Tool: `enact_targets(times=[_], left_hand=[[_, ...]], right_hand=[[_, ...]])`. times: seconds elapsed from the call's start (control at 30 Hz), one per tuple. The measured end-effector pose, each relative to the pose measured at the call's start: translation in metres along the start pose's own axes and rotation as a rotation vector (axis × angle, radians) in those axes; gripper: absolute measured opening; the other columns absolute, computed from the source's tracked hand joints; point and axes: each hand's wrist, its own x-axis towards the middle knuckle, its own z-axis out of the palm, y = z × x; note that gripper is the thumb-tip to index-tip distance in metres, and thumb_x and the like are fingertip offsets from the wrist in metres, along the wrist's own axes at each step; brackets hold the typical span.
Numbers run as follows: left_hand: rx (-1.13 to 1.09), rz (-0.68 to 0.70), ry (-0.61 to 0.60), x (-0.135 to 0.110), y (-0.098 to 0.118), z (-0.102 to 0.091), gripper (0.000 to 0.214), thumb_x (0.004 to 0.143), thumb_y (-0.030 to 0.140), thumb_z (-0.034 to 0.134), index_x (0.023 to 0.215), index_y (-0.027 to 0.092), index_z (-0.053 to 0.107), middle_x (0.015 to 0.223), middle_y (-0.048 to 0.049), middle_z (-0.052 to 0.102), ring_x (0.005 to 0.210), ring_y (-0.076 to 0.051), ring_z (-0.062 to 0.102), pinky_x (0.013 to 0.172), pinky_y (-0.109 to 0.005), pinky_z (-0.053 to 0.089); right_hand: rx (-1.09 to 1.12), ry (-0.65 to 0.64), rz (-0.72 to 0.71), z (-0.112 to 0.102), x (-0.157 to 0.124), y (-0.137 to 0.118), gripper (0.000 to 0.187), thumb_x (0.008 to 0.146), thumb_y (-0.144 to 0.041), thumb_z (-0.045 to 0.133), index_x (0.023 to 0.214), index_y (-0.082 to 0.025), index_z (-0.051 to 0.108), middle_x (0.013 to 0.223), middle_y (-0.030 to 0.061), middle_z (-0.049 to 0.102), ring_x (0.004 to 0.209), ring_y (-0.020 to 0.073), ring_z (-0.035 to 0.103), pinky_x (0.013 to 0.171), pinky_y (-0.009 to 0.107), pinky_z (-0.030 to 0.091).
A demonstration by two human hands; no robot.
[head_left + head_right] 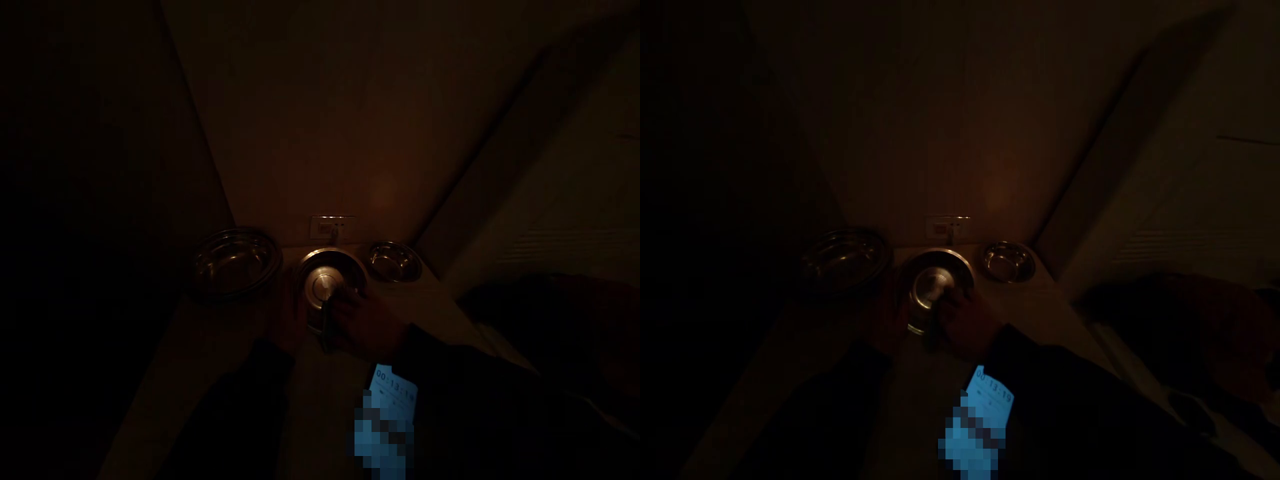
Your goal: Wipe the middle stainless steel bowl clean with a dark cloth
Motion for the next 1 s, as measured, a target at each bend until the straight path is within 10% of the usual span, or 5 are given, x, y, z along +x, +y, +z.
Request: enact_targets(times=[0.43, 1.0], left_hand=[[0.015, -0.156, 0.049, -0.001, 0.005, 0.004, 0.048, 0.086, 0.023, 0.042, 0.133, 0.013, 0.044, 0.133, -0.0159, 0.054, 0.126, -0.029, 0.049, 0.107, -0.045, 0.038], [-0.024, -0.058, 0.014, 0.001, 0.003, 0.000, 0.047, 0.085, 0.020, 0.042, 0.131, 0.014, 0.045, 0.130, -0.0142, 0.056, 0.125, -0.026, 0.049, 0.108, -0.044, 0.037]], right_hand=[[0.289, 0.090, 0.056, 0.009, 0.017, -0.023, 0.058, 0.084, -0.045, 0.056, 0.129, -0.008, 0.049, 0.129, 0.0142, 0.054, 0.116, 0.0303, 0.043, 0.096, 0.044, 0.037], [0.050, -0.044, 0.008, -0.011, 0.000, 0.001, 0.042, 0.088, -0.047, 0.053, 0.107, -0.012, 0.064, 0.109, 0.0143, 0.066, 0.106, 0.0299, 0.050, 0.088, 0.044, 0.034]])
